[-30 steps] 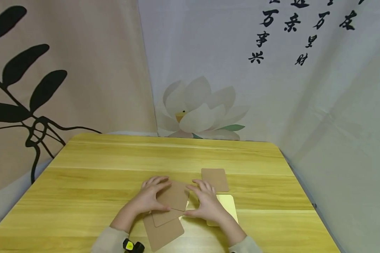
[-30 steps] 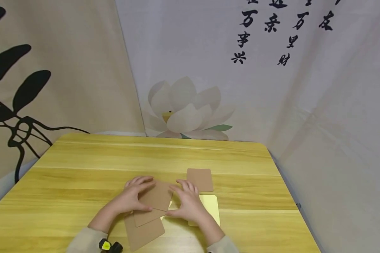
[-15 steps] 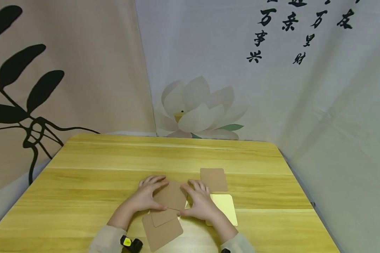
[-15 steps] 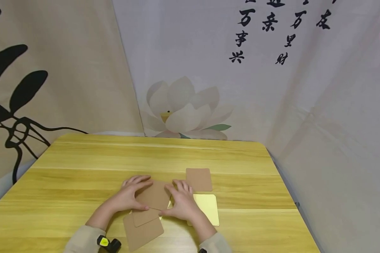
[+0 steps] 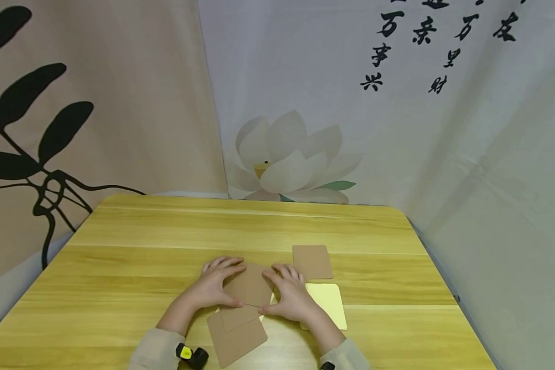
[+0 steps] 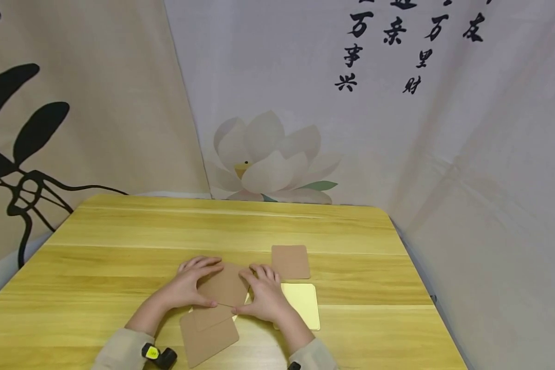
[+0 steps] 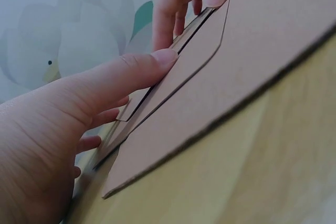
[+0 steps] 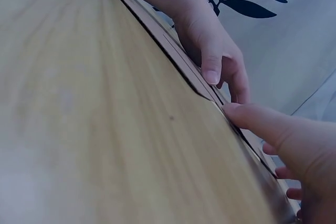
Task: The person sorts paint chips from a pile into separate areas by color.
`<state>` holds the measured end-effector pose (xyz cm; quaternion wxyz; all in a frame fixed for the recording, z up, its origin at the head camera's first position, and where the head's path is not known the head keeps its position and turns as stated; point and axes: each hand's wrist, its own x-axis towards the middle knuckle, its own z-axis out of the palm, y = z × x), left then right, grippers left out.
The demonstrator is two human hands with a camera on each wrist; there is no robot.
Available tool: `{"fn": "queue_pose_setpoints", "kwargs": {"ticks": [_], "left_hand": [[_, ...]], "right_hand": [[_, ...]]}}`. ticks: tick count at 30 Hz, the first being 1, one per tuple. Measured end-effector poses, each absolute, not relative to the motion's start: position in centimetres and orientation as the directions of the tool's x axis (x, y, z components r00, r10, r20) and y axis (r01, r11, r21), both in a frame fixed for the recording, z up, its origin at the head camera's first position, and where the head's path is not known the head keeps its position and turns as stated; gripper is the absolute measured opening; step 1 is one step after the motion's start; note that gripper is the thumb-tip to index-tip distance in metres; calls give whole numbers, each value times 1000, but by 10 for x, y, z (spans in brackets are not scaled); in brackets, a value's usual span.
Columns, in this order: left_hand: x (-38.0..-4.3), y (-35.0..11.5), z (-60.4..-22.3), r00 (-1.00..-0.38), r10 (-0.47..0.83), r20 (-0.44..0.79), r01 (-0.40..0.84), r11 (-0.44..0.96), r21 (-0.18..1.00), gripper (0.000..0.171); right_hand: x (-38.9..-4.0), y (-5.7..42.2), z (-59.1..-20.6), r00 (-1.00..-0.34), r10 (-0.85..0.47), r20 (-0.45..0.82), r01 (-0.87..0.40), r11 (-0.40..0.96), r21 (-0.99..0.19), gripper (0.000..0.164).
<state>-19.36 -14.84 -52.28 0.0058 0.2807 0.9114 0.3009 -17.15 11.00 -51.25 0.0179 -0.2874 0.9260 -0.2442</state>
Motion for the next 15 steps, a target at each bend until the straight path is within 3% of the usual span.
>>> {"fn": "queue_pose_setpoints", "kwargs": {"ticks": [15], "left_hand": [[-192,-147,-521,-838,513,186,523,658,542,89]], "right_hand": [[-172,113,-510,-828,-550,109,-527,699,-484,82]]}}
